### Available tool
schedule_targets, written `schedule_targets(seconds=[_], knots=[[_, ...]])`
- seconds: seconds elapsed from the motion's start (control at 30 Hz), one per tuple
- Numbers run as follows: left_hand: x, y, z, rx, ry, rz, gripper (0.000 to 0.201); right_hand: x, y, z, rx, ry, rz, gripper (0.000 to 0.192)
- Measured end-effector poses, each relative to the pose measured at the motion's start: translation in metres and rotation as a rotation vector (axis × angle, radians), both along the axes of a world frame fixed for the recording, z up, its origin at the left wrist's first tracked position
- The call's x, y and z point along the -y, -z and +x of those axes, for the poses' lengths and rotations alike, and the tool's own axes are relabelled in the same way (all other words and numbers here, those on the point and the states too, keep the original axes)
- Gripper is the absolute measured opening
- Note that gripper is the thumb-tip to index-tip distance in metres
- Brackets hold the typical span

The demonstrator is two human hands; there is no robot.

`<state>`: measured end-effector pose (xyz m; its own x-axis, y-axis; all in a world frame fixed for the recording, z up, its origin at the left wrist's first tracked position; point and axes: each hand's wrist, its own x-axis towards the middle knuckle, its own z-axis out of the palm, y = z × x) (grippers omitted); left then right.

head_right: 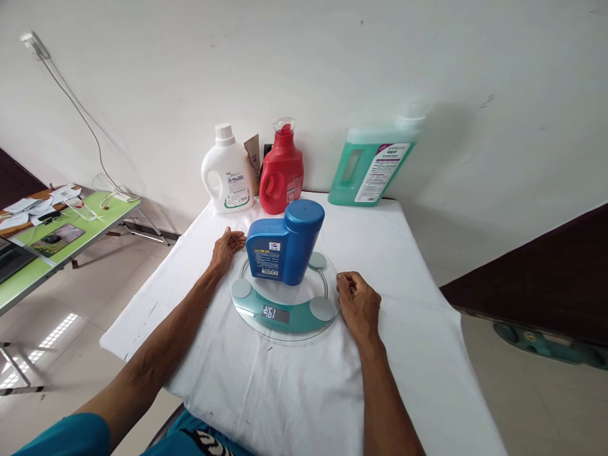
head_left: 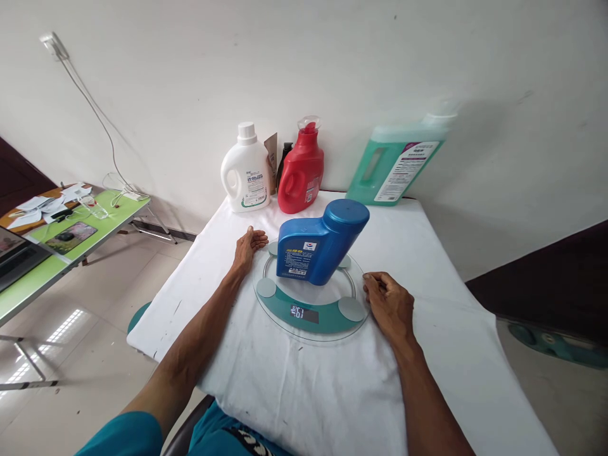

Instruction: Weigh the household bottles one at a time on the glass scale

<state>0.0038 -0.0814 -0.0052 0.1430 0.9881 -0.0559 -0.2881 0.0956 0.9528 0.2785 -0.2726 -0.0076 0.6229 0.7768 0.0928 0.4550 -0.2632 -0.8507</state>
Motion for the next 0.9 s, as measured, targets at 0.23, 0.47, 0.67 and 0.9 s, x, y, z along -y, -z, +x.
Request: schedule_targets(seconds=[0.23, 0.47, 0.67, 0.9], knots=[[0.0021, -0.0028, 0.0012, 0.002, -0.004, -0.003, 0.062, 0.0003, -0.0028, 0.0004, 0.017, -0.010, 0.005, 0.041], [0.0028, -0.0034, 0.0002, 0.006, -0.011, -0.009, 0.061, 0.0007, -0.0039, -0.0011, 0.022, -0.011, -0.006, 0.039], [0.0029, -0.0035, 0.0002, -0.012, -0.006, -0.003, 0.062, 0.0005, -0.0024, -0.0004, 0.006, -0.007, -0.005, 0.039], [0.0029, -0.0025, 0.0010, -0.023, -0.009, -0.001, 0.068, 0.0014, -0.0004, 0.0015, 0.013, -0.020, 0.005, 0.040]])
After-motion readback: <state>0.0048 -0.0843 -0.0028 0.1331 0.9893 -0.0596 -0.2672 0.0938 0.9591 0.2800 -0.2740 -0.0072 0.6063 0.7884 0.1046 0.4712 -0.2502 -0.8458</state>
